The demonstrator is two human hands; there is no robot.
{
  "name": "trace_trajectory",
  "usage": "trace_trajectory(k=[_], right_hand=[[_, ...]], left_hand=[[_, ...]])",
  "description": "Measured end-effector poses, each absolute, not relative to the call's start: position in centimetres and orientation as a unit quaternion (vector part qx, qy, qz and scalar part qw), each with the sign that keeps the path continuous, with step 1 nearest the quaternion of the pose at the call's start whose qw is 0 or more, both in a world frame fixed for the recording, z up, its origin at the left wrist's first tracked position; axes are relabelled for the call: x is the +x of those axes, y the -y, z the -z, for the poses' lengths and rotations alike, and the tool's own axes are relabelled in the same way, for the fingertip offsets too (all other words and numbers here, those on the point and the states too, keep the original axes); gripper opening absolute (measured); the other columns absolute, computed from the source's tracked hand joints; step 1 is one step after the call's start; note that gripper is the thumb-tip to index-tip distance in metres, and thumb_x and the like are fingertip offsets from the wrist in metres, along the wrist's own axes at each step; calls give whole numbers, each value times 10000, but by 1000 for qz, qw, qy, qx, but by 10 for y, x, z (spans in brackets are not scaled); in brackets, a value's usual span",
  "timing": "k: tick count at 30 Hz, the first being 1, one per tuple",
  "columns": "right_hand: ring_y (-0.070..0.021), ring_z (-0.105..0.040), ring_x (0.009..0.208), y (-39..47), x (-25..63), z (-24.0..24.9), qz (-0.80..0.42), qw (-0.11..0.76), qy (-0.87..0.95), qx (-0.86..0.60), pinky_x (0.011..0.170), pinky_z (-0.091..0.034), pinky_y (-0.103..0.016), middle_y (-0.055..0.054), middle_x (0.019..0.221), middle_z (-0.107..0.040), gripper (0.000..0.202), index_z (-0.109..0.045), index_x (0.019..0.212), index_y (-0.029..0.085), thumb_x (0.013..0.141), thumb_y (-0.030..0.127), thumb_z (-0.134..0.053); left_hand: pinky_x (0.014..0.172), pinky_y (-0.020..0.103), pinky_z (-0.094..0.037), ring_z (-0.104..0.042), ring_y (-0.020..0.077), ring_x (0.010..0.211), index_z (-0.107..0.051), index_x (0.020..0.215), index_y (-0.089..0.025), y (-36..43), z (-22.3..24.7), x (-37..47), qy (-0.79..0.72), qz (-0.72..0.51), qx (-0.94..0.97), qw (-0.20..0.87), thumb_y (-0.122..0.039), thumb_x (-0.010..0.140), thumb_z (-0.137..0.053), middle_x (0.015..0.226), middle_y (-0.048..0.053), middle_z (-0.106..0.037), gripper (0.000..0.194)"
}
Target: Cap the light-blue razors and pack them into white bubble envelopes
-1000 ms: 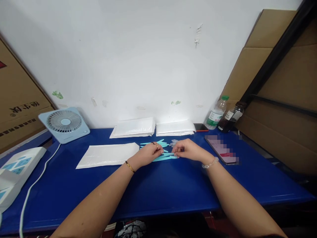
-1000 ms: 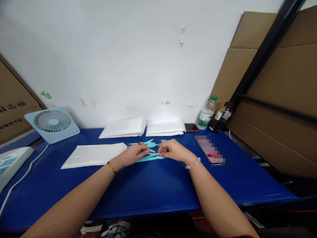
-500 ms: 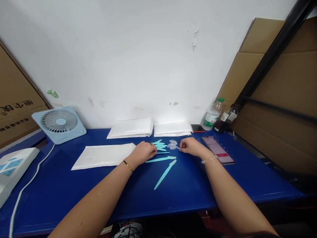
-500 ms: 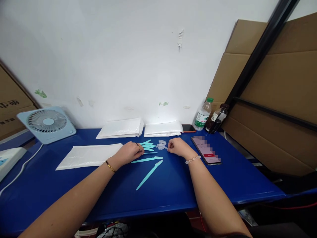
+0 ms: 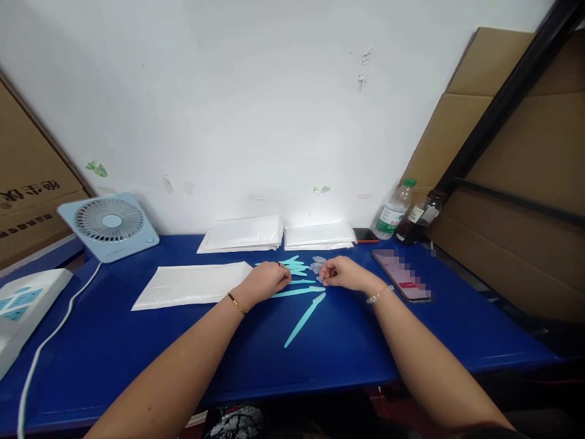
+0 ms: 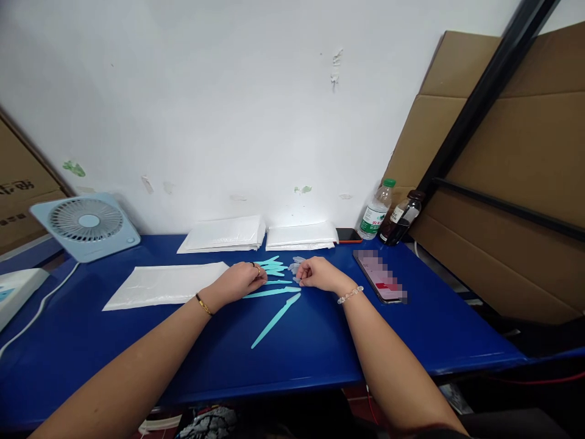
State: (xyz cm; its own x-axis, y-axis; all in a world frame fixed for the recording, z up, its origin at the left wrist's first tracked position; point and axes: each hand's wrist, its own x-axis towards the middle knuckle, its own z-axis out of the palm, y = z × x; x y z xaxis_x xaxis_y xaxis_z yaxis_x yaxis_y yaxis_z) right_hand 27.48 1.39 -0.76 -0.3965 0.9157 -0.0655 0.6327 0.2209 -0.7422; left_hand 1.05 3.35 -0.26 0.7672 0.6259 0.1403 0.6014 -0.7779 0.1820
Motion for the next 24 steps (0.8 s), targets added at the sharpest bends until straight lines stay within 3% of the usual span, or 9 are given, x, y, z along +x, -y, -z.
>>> trace_trajectory(k=[16,20,24], right_hand=[[-154,-653,721,-10,260,9,-292,216,815,-451,654,-506,-265,-3,816,-720,116,-729,818,226,757,217,-631],[-167,-645,717,-17,279,9,-215,266,782,-522,648,-488,-270,-41,812,-701,118,-708,809,186,774,218,-599],[-148,-605,670,-21,285,12,-175,237,794,-532,617,-459,-252,-41,788,-659,111,-695,830,174,746,194,-625]], left_hand=[[645,251,-389,-595,169,741,-655,787,-203,-30,3,14,-328,-112,929,130,-307,868,-487,789,32,-658,213],[684,263,-406,-596,177,774,-662,881,-196,-36,-2,7,-390,-135,907,82,-354,847,-520,898,52,-651,216],[724,289,-407,-597,202,820,-661,891,-192,-42,-1,3,-426,-117,896,38,-321,831,-538,943,66,-647,187]])
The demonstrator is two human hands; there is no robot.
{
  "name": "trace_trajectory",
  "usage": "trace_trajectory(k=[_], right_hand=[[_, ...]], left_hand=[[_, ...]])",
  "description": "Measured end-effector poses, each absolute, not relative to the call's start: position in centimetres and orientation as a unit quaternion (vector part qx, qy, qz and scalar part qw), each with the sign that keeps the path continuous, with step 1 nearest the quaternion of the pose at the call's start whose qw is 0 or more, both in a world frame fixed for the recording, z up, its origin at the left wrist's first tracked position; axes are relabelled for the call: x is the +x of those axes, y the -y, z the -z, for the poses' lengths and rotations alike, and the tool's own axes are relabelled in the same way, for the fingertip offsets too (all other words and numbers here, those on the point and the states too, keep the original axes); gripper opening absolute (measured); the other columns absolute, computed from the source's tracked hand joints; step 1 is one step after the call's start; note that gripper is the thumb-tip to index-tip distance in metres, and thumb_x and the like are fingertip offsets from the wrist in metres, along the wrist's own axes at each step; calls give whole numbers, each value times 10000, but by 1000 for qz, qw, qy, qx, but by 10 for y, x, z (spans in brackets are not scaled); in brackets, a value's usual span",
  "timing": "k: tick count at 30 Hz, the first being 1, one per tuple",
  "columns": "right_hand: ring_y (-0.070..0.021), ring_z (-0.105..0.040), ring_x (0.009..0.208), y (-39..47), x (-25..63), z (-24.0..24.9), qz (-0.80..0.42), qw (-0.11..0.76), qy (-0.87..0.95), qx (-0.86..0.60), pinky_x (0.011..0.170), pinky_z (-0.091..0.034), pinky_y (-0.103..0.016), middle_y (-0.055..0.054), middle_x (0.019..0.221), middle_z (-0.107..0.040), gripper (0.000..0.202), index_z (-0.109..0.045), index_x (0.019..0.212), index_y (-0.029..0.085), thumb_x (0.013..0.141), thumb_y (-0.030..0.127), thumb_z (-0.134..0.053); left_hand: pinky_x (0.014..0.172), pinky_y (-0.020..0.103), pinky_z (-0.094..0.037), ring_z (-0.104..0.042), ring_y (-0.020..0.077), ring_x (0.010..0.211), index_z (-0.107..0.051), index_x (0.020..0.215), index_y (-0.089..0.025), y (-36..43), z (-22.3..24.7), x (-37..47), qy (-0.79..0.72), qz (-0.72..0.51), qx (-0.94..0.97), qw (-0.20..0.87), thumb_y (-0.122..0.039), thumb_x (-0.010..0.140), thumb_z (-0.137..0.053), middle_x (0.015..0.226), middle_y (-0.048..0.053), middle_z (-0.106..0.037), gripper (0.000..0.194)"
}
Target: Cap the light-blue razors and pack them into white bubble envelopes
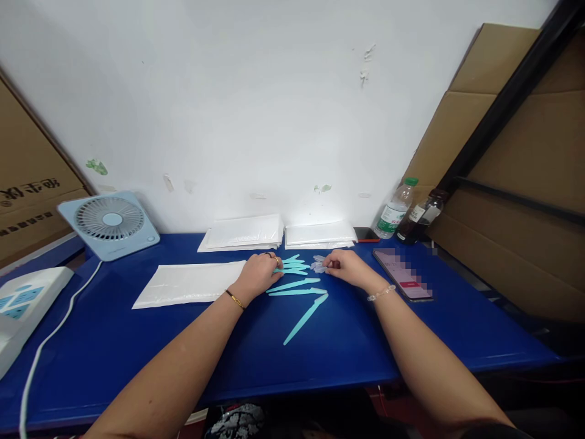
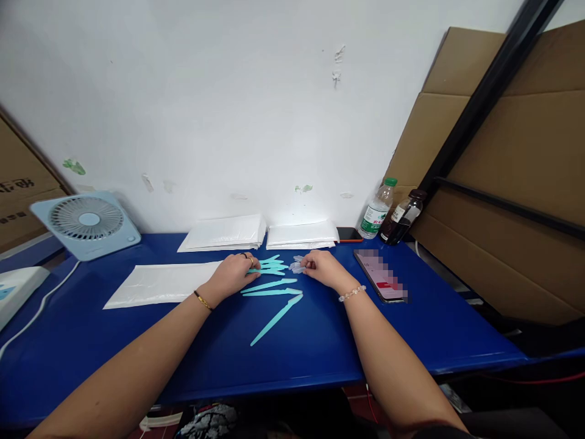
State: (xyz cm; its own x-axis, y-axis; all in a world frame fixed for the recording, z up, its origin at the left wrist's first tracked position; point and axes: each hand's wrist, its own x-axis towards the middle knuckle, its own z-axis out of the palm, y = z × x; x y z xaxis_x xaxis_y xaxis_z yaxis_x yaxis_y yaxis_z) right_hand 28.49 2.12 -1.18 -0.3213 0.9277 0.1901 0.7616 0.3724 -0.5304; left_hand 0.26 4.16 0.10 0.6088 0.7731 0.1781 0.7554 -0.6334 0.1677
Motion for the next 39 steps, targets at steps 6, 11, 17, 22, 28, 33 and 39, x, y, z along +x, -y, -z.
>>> trace_trajectory(k=[6,11,17,22,28,33,39], right_hand=[[-127,-565,658,-21,276,17,-205,225,795,-525,601,-439,-237,-26,776,-633,51,-669,768,167,745,205,-645],[-123,-570,648,-19,276,16,-269,219,773,-531,601,-446,-236,-16,739,-647,93,-664,784,161,743,245,-663],[-125,-582,645,-15,272,6,-271,196,775,-536,594,-441,-237,-16,712,-654,46,-670,771,154,743,171,-638],[-125,-582,655,-13,270,4,-268,192,775,-539,609,-442,-241,-15,728,-651,63,-666,782,160,743,144,-620],[-130,-581,657,-15,268,10,-239,213,780,-537,599,-431,-239,-15,728,-648,54,-671,784,168,751,186,-634],[-134,-590,639,-14,265,8,-252,212,780,-533,583,-423,-232,-13,696,-647,54,-683,773,170,734,198,-659],[-141,-606,636,-11,270,4,-278,200,775,-532,582,-428,-233,-17,701,-665,37,-672,747,169,731,194,-651]], left_hand=[[671,269,-404,-596,192,783,-645,796,-192,-41,0,3,-444,-112,884,94,-329,804,-556,871,54,-652,163],[617,256,-382,-586,172,712,-627,710,-190,-38,-2,5,-429,-108,890,108,-280,796,-529,782,37,-654,158],[557,238,-362,-575,160,655,-629,751,-198,-32,-3,8,-423,-106,872,220,-315,813,-495,735,20,-660,189],[568,238,-366,-568,160,682,-644,876,-206,-33,3,10,-435,-123,871,193,-282,798,-524,744,13,-646,162],[663,239,-405,-587,162,775,-676,822,-198,-35,10,12,-382,-140,899,160,-232,814,-522,844,28,-668,158],[646,222,-404,-588,141,729,-681,846,-208,-34,11,15,-381,-142,900,158,-226,816,-547,815,6,-668,138],[643,211,-408,-590,131,707,-675,836,-205,-35,10,15,-381,-137,897,176,-217,813,-549,786,-3,-665,129]])
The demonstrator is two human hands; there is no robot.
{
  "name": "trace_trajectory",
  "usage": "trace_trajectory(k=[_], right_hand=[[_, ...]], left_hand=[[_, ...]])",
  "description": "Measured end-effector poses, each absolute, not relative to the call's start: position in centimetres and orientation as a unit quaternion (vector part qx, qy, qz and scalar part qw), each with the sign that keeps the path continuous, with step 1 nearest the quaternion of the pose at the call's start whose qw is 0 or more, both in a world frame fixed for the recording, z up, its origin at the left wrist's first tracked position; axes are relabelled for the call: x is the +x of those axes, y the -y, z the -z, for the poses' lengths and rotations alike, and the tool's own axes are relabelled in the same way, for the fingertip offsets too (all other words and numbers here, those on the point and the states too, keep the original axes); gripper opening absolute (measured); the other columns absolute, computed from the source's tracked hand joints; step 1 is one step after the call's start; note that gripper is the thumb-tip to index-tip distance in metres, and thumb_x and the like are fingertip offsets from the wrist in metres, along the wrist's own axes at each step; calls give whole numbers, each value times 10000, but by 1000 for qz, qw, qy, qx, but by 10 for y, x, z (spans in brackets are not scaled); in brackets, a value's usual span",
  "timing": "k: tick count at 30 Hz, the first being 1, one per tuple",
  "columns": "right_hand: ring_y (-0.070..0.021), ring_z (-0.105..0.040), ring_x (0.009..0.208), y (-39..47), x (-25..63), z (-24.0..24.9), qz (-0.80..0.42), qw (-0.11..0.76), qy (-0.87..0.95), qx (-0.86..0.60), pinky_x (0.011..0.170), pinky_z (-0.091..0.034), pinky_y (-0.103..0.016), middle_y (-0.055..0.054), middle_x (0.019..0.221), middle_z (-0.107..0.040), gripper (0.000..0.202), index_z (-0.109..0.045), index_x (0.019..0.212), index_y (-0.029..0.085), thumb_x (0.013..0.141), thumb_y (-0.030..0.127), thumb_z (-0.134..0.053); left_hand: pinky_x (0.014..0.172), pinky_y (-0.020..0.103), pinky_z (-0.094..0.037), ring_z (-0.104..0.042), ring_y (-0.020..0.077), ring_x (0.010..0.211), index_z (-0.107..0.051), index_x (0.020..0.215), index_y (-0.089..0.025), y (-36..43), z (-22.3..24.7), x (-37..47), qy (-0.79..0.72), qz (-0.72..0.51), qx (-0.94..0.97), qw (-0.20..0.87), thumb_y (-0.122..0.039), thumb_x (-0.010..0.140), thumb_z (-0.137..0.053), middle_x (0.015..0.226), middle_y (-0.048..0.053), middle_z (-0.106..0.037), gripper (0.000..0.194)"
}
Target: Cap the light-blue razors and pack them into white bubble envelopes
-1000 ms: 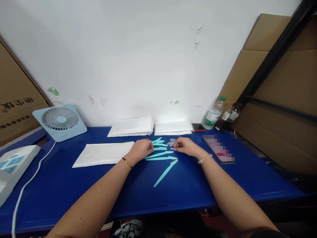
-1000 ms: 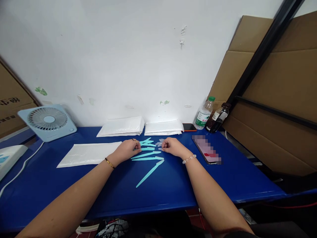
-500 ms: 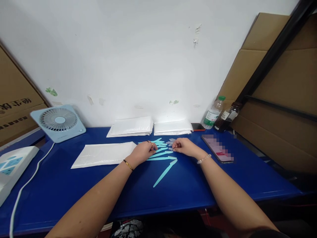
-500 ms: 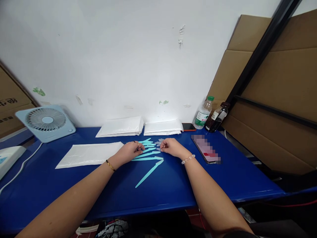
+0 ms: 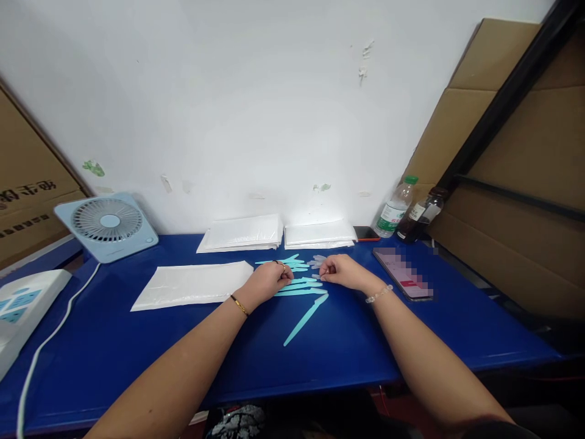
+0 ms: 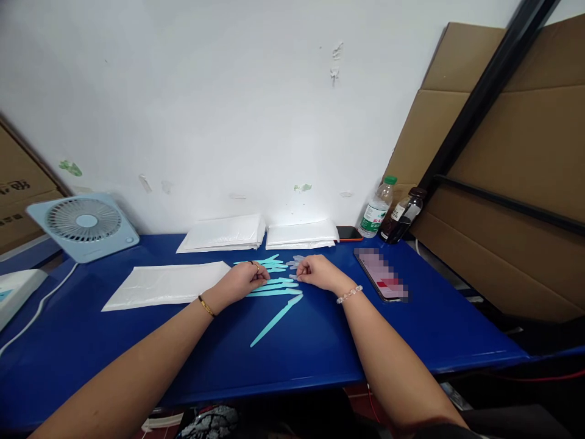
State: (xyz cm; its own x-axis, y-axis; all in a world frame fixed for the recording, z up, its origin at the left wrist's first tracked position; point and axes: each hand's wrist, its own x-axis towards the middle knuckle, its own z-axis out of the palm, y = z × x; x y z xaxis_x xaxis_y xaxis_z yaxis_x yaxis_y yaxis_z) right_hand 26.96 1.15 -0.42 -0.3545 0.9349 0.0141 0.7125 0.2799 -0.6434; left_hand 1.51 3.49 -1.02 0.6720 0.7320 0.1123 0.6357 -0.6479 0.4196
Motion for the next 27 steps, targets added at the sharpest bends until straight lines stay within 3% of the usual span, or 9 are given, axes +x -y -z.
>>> trace_trajectory(k=[15,19,22,27], right_hand=[[-147,-620,656,-12,257,13,-279,217,798,-488,577,-438,-231,-17,731,-675,107,-709,763,194,743,291,-668],[-145,-593,685,-19,266,15,-175,267,796,-514,634,-450,-250,-43,828,-645,112,-691,835,185,779,258,-628],[-148,-581,709,-23,270,17,-122,247,809,-519,669,-444,-258,-56,863,-623,78,-681,818,180,778,208,-620],[-146,-590,692,-21,269,15,-163,226,801,-529,646,-436,-252,-46,808,-646,123,-668,750,177,813,240,-583]], left_hand=[[628,218,-417,-581,130,699,-682,841,-199,-33,12,17,-365,-135,895,217,-248,809,-555,785,5,-658,139],[662,242,-424,-584,157,765,-667,890,-201,-35,10,13,-400,-152,893,142,-285,810,-571,847,27,-631,151],[699,263,-418,-583,177,819,-659,908,-202,-39,10,10,-427,-164,886,75,-284,827,-550,900,43,-626,159],[691,261,-399,-582,164,769,-658,822,-201,-40,12,11,-429,-143,890,59,-250,847,-503,827,31,-631,164]])
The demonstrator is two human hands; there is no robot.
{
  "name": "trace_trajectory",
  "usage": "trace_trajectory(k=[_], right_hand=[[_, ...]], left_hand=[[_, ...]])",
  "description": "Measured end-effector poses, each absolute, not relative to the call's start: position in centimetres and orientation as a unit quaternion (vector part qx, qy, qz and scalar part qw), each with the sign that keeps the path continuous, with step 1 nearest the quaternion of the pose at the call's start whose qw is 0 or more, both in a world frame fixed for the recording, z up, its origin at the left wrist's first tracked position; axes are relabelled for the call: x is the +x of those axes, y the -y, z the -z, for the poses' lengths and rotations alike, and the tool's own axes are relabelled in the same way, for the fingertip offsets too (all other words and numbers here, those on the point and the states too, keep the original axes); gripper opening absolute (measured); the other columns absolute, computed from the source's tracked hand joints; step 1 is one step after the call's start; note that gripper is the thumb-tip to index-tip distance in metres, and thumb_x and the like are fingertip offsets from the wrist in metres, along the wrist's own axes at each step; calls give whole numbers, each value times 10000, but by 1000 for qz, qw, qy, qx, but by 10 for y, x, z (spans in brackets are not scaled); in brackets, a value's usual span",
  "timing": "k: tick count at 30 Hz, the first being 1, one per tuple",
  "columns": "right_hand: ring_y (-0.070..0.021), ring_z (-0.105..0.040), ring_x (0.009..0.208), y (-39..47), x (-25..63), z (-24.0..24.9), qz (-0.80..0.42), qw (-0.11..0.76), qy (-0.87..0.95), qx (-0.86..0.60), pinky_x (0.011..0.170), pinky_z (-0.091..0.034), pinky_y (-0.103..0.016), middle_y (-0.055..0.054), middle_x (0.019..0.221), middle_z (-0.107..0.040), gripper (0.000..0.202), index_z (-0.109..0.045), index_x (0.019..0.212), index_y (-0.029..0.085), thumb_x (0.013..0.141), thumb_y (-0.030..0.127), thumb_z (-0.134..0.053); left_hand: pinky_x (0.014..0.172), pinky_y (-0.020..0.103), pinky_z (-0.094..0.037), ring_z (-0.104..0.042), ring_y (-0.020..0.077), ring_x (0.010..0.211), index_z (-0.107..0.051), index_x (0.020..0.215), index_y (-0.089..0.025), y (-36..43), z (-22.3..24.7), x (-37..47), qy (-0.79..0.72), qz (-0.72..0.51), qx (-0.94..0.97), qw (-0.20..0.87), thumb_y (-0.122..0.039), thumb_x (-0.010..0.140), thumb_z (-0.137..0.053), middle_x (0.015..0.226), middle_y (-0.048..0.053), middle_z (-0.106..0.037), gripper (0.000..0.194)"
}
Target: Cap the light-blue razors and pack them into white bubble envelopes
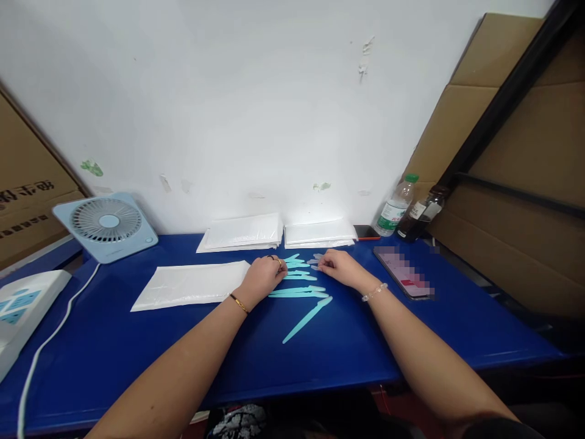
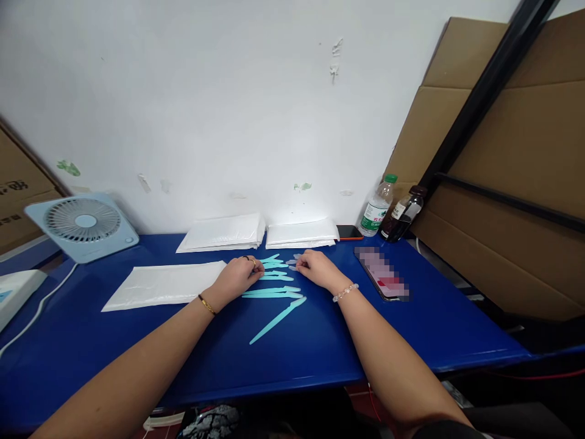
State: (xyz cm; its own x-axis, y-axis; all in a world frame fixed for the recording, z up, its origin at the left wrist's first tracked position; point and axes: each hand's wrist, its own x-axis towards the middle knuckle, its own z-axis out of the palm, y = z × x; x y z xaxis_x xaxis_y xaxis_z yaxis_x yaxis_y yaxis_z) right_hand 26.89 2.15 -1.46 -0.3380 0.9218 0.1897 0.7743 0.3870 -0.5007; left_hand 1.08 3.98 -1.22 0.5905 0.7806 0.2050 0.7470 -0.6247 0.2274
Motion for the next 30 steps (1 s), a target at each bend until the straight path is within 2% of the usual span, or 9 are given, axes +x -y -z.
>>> trace_trajectory(k=[5,10,15,24,26,30], right_hand=[[-139,-587,618,-20,272,12,-274,212,755,-556,579,-429,-241,-30,695,-667,180,-681,724,166,767,336,-645],[-134,-582,609,-21,275,14,-277,232,755,-548,566,-426,-236,-22,692,-666,155,-708,782,168,710,304,-697],[-140,-606,622,-19,270,14,-276,227,764,-537,590,-434,-243,-10,674,-671,104,-715,731,180,717,277,-680],[-145,-606,610,-16,249,17,-294,238,764,-523,551,-431,-234,-20,672,-676,150,-720,739,184,725,324,-668],[-146,-599,611,-17,256,14,-274,257,758,-533,559,-432,-240,-25,694,-680,160,-720,762,180,732,325,-659],[-151,-580,649,-22,283,8,-148,311,728,-593,614,-431,-259,-37,751,-674,150,-709,817,169,759,263,-608]], left_hand=[[644,245,-391,-574,149,713,-655,793,-190,-36,8,13,-424,-131,893,76,-230,833,-506,796,30,-632,160],[632,233,-402,-574,146,717,-655,797,-187,-37,9,13,-421,-140,890,108,-234,823,-510,805,31,-634,155],[608,231,-399,-576,149,704,-658,784,-191,-38,11,14,-427,-153,880,138,-254,816,-523,771,26,-628,152],[615,228,-411,-577,144,706,-655,773,-187,-37,16,17,-413,-174,874,185,-236,795,-555,759,15,-630,113],[630,237,-423,-580,151,723,-657,800,-191,-38,16,16,-413,-174,875,180,-267,802,-565,782,18,-623,119],[715,269,-447,-585,182,836,-650,935,-186,-40,13,11,-439,-198,867,127,-295,831,-548,921,47,-618,182]])
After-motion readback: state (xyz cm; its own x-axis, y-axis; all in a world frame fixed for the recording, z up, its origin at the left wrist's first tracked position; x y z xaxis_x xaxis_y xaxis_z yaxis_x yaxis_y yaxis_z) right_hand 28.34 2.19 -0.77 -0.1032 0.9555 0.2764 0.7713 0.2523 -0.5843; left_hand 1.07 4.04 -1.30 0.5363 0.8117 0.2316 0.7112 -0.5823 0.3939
